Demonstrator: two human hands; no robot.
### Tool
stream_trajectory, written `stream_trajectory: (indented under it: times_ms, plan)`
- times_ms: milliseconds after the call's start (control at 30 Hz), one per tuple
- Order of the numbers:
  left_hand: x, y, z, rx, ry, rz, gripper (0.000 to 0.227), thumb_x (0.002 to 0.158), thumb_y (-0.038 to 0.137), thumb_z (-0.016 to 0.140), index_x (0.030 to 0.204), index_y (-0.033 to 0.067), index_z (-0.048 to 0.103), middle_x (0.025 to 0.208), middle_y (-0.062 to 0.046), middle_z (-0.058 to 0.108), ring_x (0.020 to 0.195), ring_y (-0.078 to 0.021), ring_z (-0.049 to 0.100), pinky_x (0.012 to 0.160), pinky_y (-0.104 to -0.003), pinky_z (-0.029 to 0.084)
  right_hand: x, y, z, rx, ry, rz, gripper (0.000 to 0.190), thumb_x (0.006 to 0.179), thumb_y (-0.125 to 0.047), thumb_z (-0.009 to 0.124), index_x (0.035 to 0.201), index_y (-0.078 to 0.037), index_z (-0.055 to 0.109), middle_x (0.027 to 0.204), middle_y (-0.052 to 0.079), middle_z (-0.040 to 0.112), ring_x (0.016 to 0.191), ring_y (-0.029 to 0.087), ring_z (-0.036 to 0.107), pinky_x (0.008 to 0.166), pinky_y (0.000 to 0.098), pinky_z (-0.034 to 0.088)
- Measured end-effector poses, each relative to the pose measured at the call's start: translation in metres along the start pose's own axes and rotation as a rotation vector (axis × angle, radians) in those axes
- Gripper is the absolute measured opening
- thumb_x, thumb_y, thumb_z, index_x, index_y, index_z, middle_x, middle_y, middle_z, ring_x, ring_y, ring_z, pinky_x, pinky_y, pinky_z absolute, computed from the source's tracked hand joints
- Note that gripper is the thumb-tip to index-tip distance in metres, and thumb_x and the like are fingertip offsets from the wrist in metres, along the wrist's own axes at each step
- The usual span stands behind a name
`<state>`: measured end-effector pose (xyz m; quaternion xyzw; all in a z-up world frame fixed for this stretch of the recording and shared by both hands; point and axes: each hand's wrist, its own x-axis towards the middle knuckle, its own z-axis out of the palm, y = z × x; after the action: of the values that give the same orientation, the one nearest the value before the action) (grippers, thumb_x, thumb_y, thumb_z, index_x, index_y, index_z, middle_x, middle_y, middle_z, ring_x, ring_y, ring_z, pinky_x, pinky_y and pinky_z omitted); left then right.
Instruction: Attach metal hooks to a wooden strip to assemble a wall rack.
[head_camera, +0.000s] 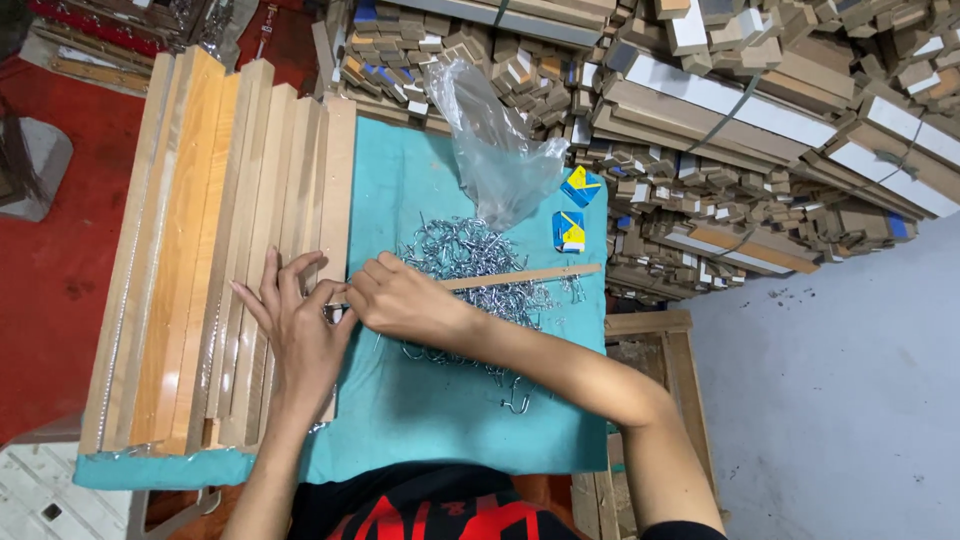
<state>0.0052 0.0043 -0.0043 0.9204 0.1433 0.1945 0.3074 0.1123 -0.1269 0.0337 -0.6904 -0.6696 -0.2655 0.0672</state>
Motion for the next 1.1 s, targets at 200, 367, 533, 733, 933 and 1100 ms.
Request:
stream_trajectory:
  times_ms: [200,367,533,733,933,1100]
  plan:
    - [0.000,-0.002,0.002,0.001,0.005,0.005,0.031,0.070,0.016,0.090,0.095,0.0198,0.073,0.140,-0.001,0.056,0.157,-0.0396,0.029,0.125,-0.067,-0.006,0.006,-0.008,0.005,-0.057,0.036,-0.014,0.014,0.082,0.001,0.062,0.071,-0.006,0.057,0.065,0.010,0.046,0.061,0.029,0.050,0.064,0.0397,0.040]
    - [-0.001,-0.006,0.004,-0.006,0.008,-0.009,0.025,0.073,0.015,0.087,0.093,0.0181,0.072,0.141,-0.001,0.056,0.157,-0.0389,0.028,0.126,-0.066,-0.006,0.008,-0.023,0.014,-0.093,-0.037,0.089,0.006,0.075,0.000,0.064,0.071,-0.003,0.060,0.065,0.016,0.049,0.063,0.034,0.050,0.070,0.0447,0.041]
    - [-0.002,0.002,-0.002,0.004,-0.002,-0.009,0.021,0.076,0.015,0.087,0.091,0.0175,0.072,0.140,-0.002,0.056,0.156,-0.0393,0.029,0.126,-0.065,-0.006,0.006,-0.017,0.006,-0.025,-0.121,0.162,0.004,0.077,-0.004,0.067,0.074,-0.005,0.065,0.068,0.012,0.057,0.066,0.030,0.057,0.071,0.0419,0.043]
    - [0.004,0.007,-0.008,-0.007,-0.002,-0.014,0.031,0.067,0.017,0.091,0.092,0.0175,0.073,0.139,-0.003,0.056,0.156,-0.0409,0.029,0.125,-0.068,-0.003,0.031,0.030,-0.069,0.416,-0.306,0.126,0.012,0.087,-0.005,0.072,0.098,-0.006,0.075,0.084,0.014,0.073,0.082,0.029,0.069,0.083,0.0385,0.051]
    - [0.002,0.008,-0.010,-0.029,-0.013,-0.006,0.031,0.069,0.021,0.091,0.093,0.0180,0.073,0.139,-0.004,0.056,0.156,-0.0407,0.028,0.124,-0.067,-0.004,0.012,0.034,-0.042,0.477,-0.292,0.070,0.005,0.088,-0.010,0.073,0.092,-0.010,0.071,0.082,0.007,0.072,0.081,0.022,0.069,0.086,0.0345,0.053]
    - [0.003,0.012,-0.013,-0.022,-0.019,-0.021,0.033,0.069,0.026,0.091,0.095,0.0185,0.072,0.139,-0.003,0.055,0.156,-0.0398,0.027,0.124,-0.068,0.000,0.017,0.044,-0.046,0.554,-0.425,0.047,0.005,0.095,-0.011,0.070,0.098,-0.009,0.074,0.087,0.007,0.074,0.085,0.018,0.071,0.086,0.0285,0.056]
